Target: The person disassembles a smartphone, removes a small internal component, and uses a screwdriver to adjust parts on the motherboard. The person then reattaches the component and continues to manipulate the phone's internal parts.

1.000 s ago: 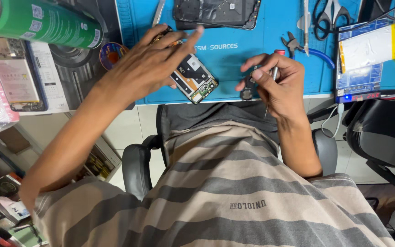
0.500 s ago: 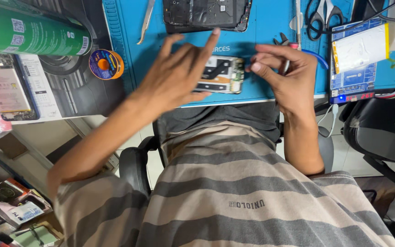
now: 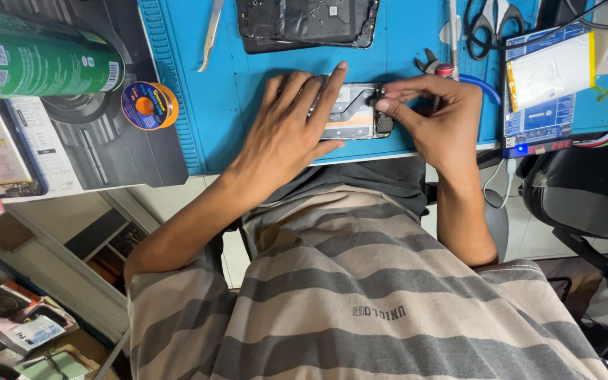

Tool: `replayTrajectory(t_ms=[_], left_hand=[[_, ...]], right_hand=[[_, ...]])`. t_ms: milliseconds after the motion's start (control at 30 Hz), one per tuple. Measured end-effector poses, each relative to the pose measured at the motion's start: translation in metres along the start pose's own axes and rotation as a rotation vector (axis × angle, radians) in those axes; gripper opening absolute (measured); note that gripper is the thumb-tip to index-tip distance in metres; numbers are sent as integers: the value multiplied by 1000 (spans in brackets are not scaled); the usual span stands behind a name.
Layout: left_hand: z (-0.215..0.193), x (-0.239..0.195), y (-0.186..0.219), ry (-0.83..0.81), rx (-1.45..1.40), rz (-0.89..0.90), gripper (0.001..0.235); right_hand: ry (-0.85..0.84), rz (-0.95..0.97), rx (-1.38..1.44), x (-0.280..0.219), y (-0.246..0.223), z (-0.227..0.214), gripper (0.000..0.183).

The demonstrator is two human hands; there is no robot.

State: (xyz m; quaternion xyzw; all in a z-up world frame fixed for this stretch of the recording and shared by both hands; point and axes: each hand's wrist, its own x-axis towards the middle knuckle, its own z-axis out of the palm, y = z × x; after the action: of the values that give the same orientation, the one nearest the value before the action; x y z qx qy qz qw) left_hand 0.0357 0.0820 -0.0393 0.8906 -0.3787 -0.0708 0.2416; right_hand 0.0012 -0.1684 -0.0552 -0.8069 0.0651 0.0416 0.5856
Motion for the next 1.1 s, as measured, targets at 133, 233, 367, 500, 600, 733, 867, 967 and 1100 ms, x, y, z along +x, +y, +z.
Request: replayTrajectory(t_ms=[133, 233, 367, 500, 600, 733, 867, 967, 1100], left_hand=[[1, -2, -1, 3, 2, -9, 97], [4, -3, -1, 34, -1, 3, 92], [13, -4, 2, 110, -49, 60, 73], [25, -4, 8, 139, -114, 188, 38], [31, -5, 14, 139, -126, 256, 30], [38, 1, 20, 147, -80, 309, 34], [41, 6, 22, 161, -24, 331, 34], [43, 6, 22, 125, -108, 301, 32], [46, 3, 22, 134, -128, 267, 34]], right_hand=[[-1, 9, 29, 1, 5, 1, 21], [1, 17, 33, 1, 7, 0, 21], [-17, 13, 12, 1, 7, 0, 21], [-19, -35, -17, -1, 4, 2, 22], [-6, -109, -45, -3, -1, 4, 25], [42, -77, -210, -5, -7, 6, 28], [40, -84, -231, -5, -13, 7, 31], [57, -70, -255, -7, -16, 8, 32], [71, -169, -266, -8, -18, 8, 30]])
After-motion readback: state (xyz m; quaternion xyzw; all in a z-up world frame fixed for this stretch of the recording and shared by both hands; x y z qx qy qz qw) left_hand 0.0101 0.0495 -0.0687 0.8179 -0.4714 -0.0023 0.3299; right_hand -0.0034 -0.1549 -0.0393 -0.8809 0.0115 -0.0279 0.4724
